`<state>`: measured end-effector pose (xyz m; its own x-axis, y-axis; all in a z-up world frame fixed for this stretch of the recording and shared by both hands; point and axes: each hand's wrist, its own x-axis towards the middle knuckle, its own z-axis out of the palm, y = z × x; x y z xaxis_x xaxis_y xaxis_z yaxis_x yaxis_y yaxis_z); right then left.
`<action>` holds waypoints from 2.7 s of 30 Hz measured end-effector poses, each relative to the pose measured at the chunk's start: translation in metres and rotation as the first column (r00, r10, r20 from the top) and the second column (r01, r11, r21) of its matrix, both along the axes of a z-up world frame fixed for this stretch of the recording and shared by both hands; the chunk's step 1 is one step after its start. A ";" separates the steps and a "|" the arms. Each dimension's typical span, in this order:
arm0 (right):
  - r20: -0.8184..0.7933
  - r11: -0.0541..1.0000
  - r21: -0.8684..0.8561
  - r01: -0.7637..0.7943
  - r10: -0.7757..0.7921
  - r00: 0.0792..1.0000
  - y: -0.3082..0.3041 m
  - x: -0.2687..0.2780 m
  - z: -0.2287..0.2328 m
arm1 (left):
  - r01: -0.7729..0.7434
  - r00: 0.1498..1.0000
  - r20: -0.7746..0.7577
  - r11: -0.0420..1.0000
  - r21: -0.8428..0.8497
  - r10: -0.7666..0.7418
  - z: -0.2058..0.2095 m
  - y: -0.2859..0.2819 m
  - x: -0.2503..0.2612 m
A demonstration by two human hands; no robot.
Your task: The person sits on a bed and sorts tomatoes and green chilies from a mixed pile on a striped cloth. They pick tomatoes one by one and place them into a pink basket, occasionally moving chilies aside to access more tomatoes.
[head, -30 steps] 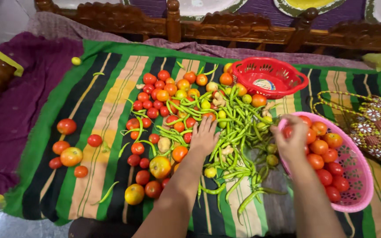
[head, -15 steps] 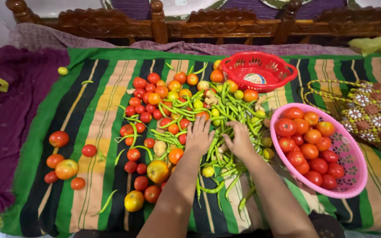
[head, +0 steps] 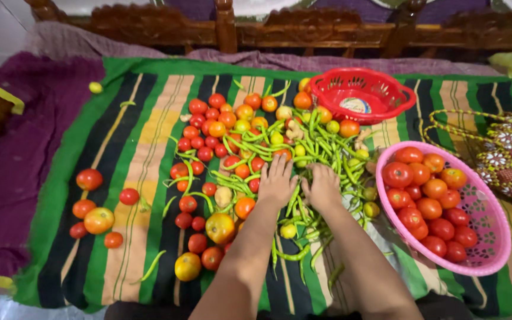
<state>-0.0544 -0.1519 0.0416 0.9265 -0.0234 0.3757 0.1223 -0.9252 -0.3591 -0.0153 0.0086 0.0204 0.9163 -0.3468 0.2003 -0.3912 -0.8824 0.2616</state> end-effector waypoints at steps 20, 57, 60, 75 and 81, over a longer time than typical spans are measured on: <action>-0.040 0.943 0.267 0.198 -0.195 0.980 0.082 0.063 -0.016 | -0.292 0.942 0.022 0.850 -0.439 0.335 0.029 0.084 0.026; 0.317 0.765 0.635 -0.108 -0.131 0.939 0.061 0.069 -0.031 | -0.131 0.986 0.101 0.991 -0.002 0.131 -0.004 0.076 0.016; 0.377 0.691 0.689 -0.220 -0.081 0.923 0.040 0.063 -0.032 | -0.137 0.986 0.098 0.990 0.035 0.133 -0.007 0.076 0.019; 0.506 0.652 0.671 -0.353 -0.055 0.861 -0.103 -0.002 0.044 | -0.063 0.981 0.182 0.997 -0.054 0.072 0.022 0.034 0.011; 0.517 0.684 0.667 -0.296 -0.139 0.845 -0.169 -0.032 0.035 | 0.086 0.991 0.126 0.960 -0.266 -0.053 0.039 -0.046 -0.006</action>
<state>-0.0867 -0.3206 0.0762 0.6217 -0.4137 0.6651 0.5372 -0.3928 -0.7464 -0.0216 -0.0374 0.0598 0.8565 -0.3269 0.3993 -0.4909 -0.7547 0.4352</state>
